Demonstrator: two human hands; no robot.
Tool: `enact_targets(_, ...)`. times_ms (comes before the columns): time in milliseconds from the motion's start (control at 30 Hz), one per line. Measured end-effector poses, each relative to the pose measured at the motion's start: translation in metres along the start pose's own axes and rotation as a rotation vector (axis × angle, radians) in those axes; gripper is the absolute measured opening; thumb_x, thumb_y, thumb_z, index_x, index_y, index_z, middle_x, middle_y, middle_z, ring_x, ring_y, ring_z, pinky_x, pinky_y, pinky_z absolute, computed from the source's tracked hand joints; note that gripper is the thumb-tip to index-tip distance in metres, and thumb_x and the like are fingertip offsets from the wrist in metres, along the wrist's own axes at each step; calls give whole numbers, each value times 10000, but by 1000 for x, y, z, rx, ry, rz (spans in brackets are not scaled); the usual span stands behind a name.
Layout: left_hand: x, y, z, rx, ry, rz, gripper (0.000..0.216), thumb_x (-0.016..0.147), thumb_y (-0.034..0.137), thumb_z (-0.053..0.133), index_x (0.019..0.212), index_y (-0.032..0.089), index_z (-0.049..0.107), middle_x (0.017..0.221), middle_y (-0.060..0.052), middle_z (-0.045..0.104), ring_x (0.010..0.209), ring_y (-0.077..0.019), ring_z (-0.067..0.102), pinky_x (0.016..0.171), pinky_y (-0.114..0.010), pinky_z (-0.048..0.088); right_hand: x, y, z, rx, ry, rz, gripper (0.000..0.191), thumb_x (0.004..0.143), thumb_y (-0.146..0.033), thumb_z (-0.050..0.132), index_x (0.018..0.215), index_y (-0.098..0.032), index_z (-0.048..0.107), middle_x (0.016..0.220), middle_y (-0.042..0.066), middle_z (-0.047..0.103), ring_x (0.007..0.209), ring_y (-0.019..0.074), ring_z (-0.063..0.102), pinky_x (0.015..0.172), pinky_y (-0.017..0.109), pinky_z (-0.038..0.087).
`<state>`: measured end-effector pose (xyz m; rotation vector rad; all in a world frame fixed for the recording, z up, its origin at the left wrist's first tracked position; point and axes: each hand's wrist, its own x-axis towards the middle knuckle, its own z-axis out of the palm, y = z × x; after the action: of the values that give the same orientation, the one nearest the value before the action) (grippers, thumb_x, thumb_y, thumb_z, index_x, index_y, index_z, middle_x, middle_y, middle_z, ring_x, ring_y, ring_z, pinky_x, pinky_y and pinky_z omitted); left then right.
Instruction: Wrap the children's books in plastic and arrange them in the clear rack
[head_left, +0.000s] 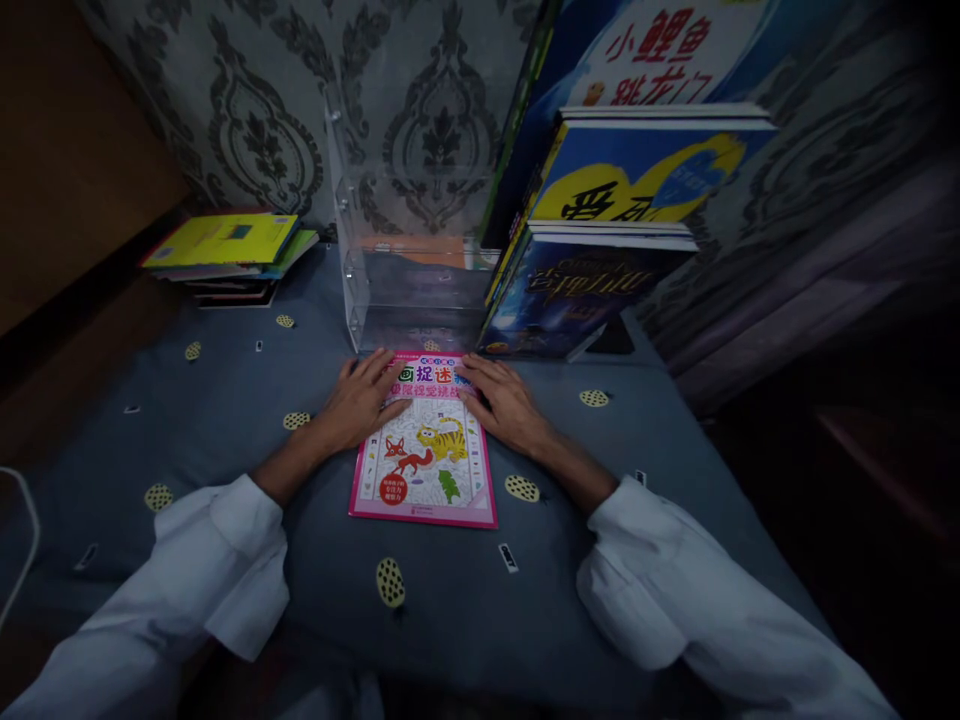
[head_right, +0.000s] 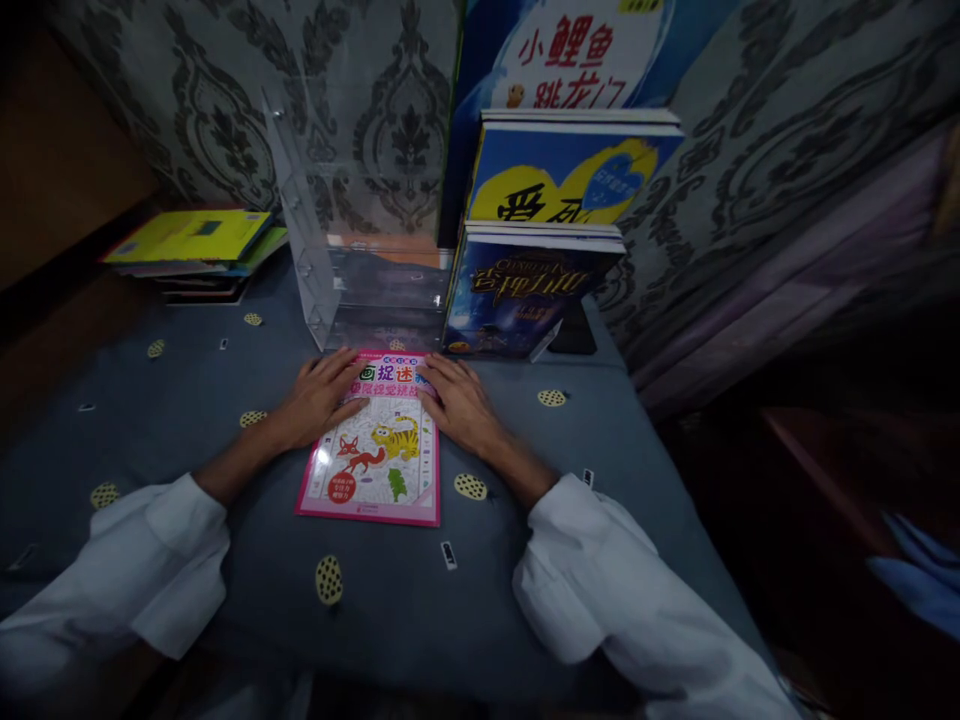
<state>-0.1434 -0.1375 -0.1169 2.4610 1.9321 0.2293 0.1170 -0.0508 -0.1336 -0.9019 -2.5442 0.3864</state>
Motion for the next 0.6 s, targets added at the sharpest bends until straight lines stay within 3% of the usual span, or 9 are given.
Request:
enact_targets(267, -1, -1, 0, -21, 6, 2, 584, 1029, 519, 425, 1499, 173, 422, 1602, -169, 391, 1496, -335, 335, 1174, -558, 304, -1, 1, -3, 12, -62, -7, 479, 1010, -366, 437, 1429, -166, 553, 1539, 151, 506, 1448, 312, 439, 1185, 590, 337)
enact_targets(600, -2, -1, -2, -33, 13, 10, 567, 1038, 495, 413, 1510, 180, 435, 1615, -155, 377, 1505, -303, 331, 1198, -552, 283, -3, 0, -1, -32, -37, 5, 452, 1006, -353, 456, 1408, -182, 574, 1543, 146, 501, 1455, 310, 427, 1187, 570, 338)
